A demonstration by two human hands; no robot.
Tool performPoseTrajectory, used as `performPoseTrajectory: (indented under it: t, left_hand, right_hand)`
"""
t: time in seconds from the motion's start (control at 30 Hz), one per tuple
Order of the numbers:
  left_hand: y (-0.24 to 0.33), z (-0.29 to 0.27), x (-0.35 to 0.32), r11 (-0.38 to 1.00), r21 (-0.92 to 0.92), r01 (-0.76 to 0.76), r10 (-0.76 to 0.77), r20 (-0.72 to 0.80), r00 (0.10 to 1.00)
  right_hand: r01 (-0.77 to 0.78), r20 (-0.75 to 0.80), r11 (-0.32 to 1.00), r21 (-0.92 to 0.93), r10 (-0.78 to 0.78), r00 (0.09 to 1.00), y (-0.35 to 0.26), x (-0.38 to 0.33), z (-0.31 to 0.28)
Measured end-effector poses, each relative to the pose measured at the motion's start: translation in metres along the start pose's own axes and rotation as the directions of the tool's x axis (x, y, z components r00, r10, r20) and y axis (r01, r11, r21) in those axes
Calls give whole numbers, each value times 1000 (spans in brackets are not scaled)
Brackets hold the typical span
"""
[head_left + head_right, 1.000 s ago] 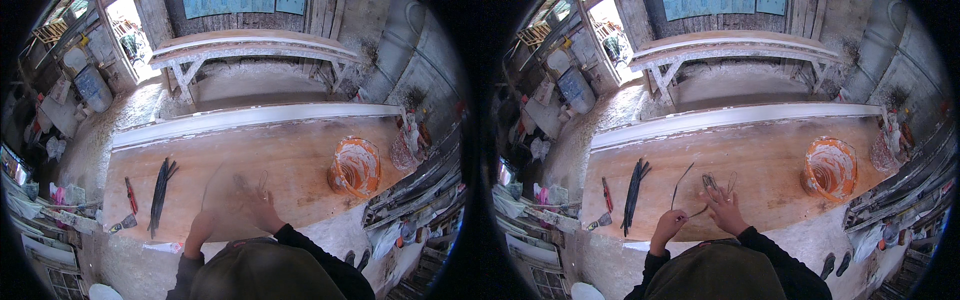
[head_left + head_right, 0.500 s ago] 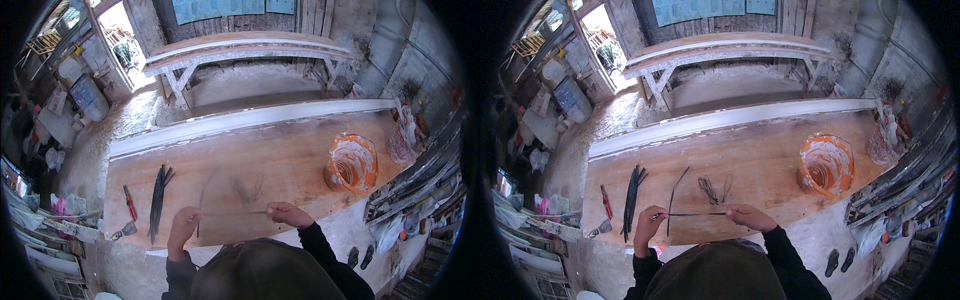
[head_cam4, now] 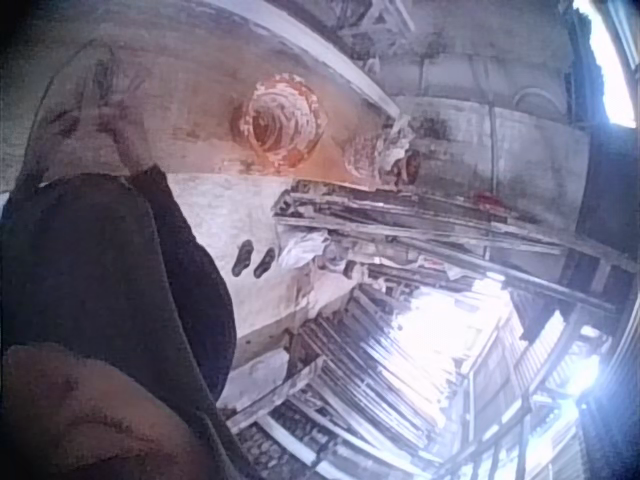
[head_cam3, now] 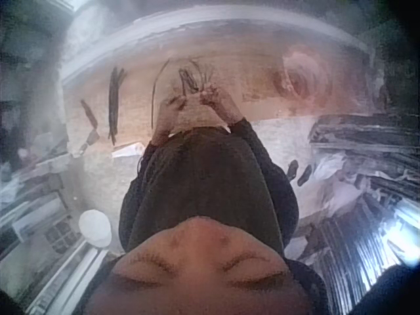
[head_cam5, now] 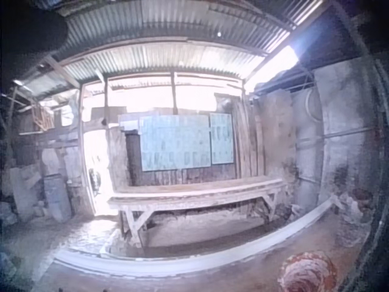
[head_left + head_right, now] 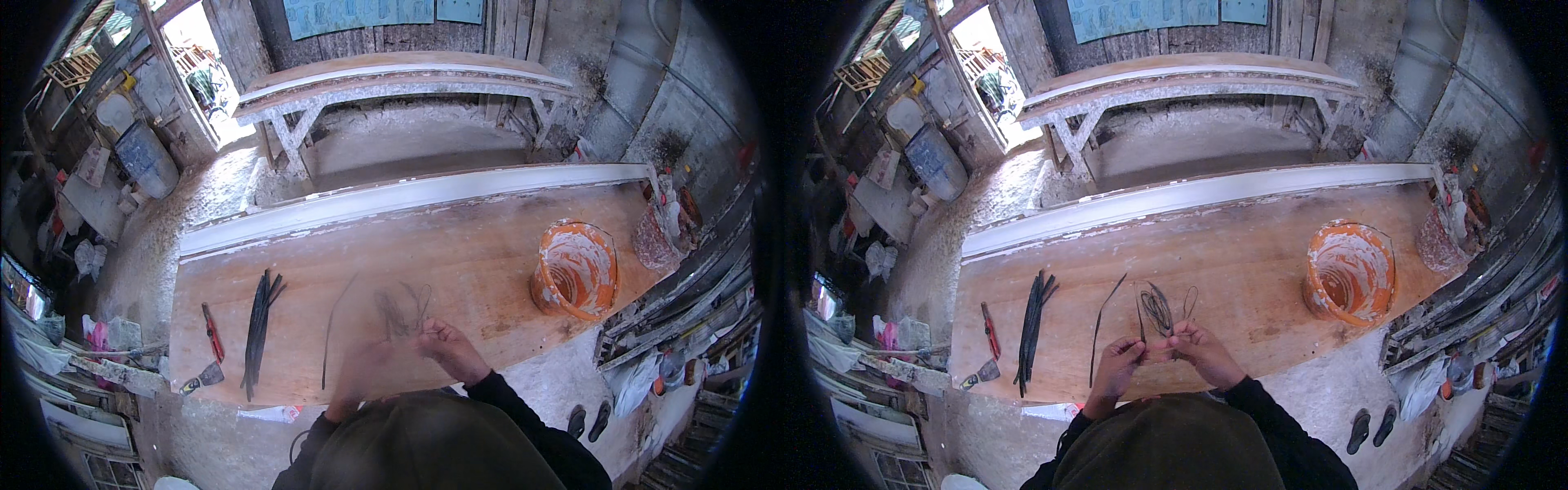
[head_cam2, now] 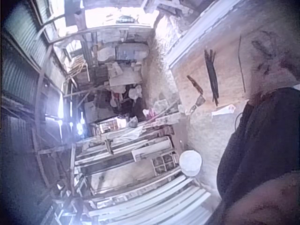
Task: The person handles thin black strips on a wooden workbench, repeatedly picking them up, bending them, and placing them back down. A utility knife and an orange bucket are visible nearby. The person does not complete a final assembly or state change within the clip.
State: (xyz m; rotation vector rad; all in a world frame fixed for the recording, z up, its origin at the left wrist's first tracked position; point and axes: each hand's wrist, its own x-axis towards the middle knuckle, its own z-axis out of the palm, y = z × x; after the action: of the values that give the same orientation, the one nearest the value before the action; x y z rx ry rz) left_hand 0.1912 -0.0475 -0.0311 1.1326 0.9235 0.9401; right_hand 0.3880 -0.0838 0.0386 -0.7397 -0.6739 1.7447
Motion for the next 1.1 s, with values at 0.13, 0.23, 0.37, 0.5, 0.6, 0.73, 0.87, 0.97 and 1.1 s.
performPoseTrajectory:
  t: [0.13,0.23,0.37,0.5,0.6,0.73,0.87,0.97,1.1]
  left_hand:
    - [12,23,-2,954,-291,75,-90,-39,995]
    - [15,21,-1,963,-264,49,-61,-36,998]
    - [37,27,-5,958,-253,138,-158,-58,986]
    - [42,28,-8,936,-311,165,-179,-18,984]
    - [50,27,-9,947,-268,177,-180,13,984]
    - [49,18,-8,984,-64,166,-166,6,986]
    - [56,16,-10,987,-31,160,-158,51,986]
    - [64,16,-8,980,94,175,-182,75,980]
    - [57,14,-8,983,-40,178,-175,73,982]
  right_hand:
    - [-33,-75,994,-106,25,997,15,7,10]
    - [-40,-87,969,-244,20,996,15,8,13]
    - [-41,-133,968,-247,8,991,12,9,20]
    - [39,-142,964,-262,-79,987,17,11,20]
    - [72,-144,942,-328,-125,982,21,13,17]
    - [92,-150,940,-327,-147,978,20,15,22]
    - [103,-161,887,-451,-194,968,22,18,24]
    - [104,-163,886,-452,-197,967,22,19,25]
    - [85,-131,923,-375,-144,981,23,20,24]
